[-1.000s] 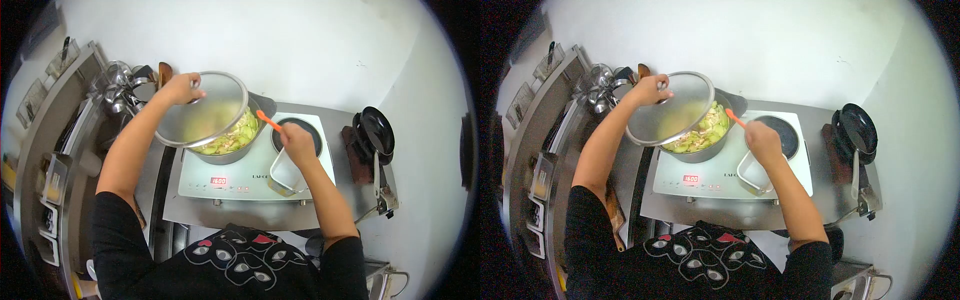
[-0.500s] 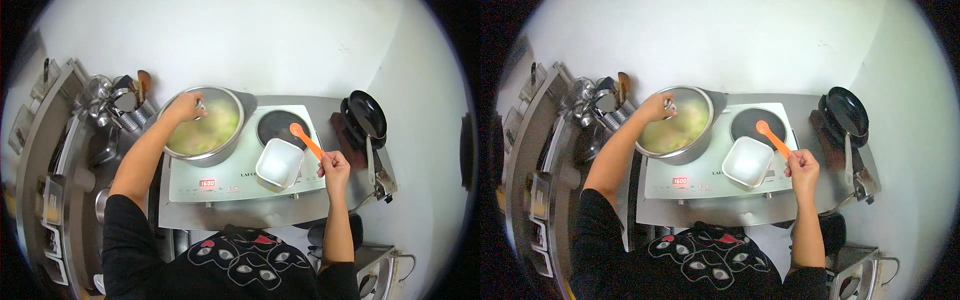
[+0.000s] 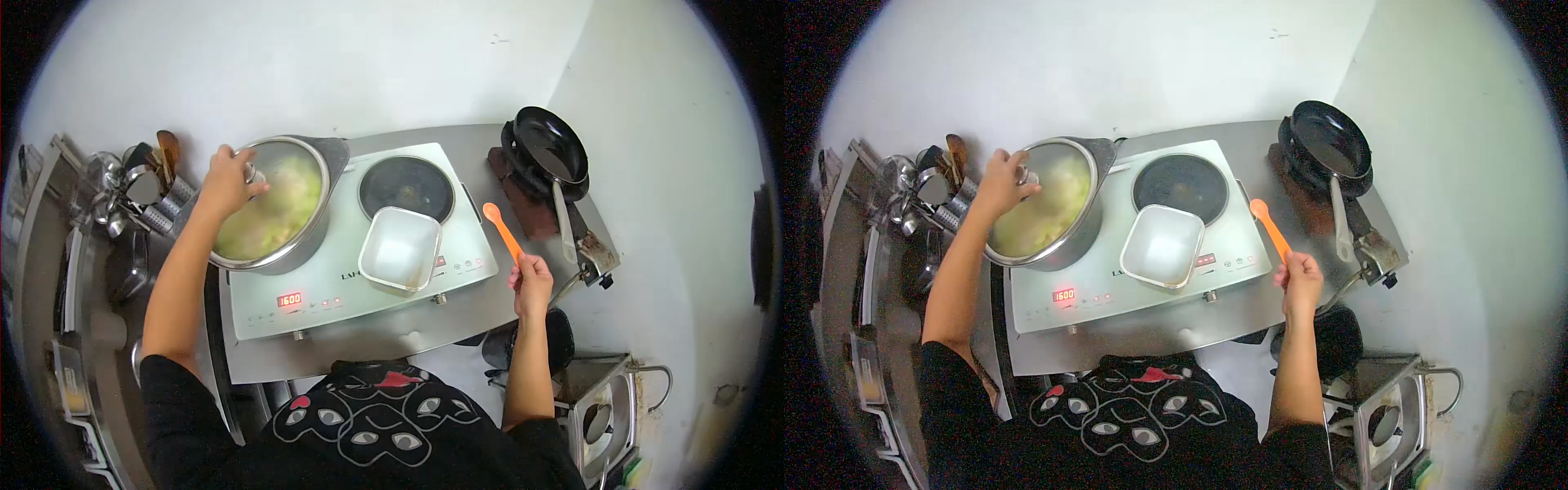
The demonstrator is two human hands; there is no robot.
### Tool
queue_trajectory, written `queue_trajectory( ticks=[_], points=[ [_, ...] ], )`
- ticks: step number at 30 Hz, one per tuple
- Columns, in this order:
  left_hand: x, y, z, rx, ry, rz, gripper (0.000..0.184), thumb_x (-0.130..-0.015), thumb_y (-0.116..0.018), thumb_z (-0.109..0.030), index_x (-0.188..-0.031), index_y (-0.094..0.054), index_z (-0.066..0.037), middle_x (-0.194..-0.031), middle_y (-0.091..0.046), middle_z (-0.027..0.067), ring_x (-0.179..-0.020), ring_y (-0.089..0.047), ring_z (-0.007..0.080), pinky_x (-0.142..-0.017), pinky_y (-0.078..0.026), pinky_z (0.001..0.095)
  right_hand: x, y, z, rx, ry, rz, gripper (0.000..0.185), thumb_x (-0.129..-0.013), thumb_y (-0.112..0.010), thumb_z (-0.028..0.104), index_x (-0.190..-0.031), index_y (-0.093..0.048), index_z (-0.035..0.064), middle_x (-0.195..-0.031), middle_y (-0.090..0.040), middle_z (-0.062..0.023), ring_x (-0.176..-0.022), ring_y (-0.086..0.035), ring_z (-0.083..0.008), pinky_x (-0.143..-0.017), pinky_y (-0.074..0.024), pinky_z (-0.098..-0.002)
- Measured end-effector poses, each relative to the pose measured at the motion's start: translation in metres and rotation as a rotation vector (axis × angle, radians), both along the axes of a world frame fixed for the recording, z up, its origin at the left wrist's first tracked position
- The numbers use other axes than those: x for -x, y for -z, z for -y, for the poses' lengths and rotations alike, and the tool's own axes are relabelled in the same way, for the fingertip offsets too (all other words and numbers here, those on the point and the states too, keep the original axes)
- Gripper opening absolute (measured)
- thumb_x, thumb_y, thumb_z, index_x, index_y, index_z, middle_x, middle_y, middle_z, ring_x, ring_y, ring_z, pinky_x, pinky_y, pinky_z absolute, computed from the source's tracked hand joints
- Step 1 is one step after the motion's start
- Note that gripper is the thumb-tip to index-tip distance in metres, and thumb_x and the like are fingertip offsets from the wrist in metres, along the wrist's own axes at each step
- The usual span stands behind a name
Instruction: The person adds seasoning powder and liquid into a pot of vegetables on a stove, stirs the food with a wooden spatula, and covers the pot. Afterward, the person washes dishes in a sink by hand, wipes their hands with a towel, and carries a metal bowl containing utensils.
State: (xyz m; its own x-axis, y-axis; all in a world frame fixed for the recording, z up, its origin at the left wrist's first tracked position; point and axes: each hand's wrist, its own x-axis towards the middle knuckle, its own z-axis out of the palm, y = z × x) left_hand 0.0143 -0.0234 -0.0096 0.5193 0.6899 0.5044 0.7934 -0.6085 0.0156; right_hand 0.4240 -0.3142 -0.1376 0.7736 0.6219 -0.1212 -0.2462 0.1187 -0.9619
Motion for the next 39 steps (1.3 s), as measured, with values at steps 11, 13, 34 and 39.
queue_trajectory(
  ticks=[11,13,34,39],
  points=[
    [-0.075,0.091,0.157,0.577,0.503,0.229,0.041,-0.076,-0.065,-0.018,-0.115,-0.054,-0.009,-0.105,-0.057,0.0153,-0.093,-0.056,0.0332,-0.081,-0.046,0.0408,0.081,-0.08,-0.025,0.29,-0.41,0.675,0.012,-0.082,-0.061,0.01,-0.077,-0.055,0.0006,-0.057,-0.051,-0.0005,-0.046,-0.047,-0.0065,-0.039,-0.0361,-0.0208],
    [-0.087,0.11,0.16,0.66,0.4,0.232,0.025,-0.076,-0.064,-0.02,-0.094,-0.055,-0.006,-0.089,-0.057,0.015,-0.087,-0.057,0.0338,-0.075,-0.046,0.0423,0.088,-0.064,-0.04,0.283,-0.455,0.833,0.009,-0.081,-0.061,0.008,-0.081,-0.056,0.0005,-0.055,-0.05,-0.0014,-0.044,-0.047,-0.007,-0.037,-0.0362,-0.0219],
    [0.143,0.021,0.442,0.063,-0.929,0.559,0.015,-0.068,-0.069,-0.004,-0.081,-0.061,-0.002,-0.079,-0.06,0.0128,-0.073,-0.059,0.0288,-0.065,-0.048,0.0355,0.209,-0.093,-0.08,-0.087,-1.46,1.046,0.017,-0.086,-0.057,0.012,-0.097,-0.059,-0.0009,-0.065,-0.056,-0.0056,-0.054,-0.052,-0.012,-0.051,-0.0447,-0.0233],
    [0.207,-0.002,0.545,0.001,-1.374,0.617,0.013,-0.067,-0.067,0.0,-0.078,-0.06,-0.001,-0.071,-0.057,0.0157,-0.065,-0.059,0.0288,-0.058,-0.046,0.0344,0.28,-0.064,-0.061,-0.095,-1.586,0.917,0.008,-0.083,-0.057,0.007,-0.087,-0.059,0.0005,-0.06,-0.052,-0.0027,-0.052,-0.05,-0.008,-0.046,-0.0404,-0.0229]
  ],
)
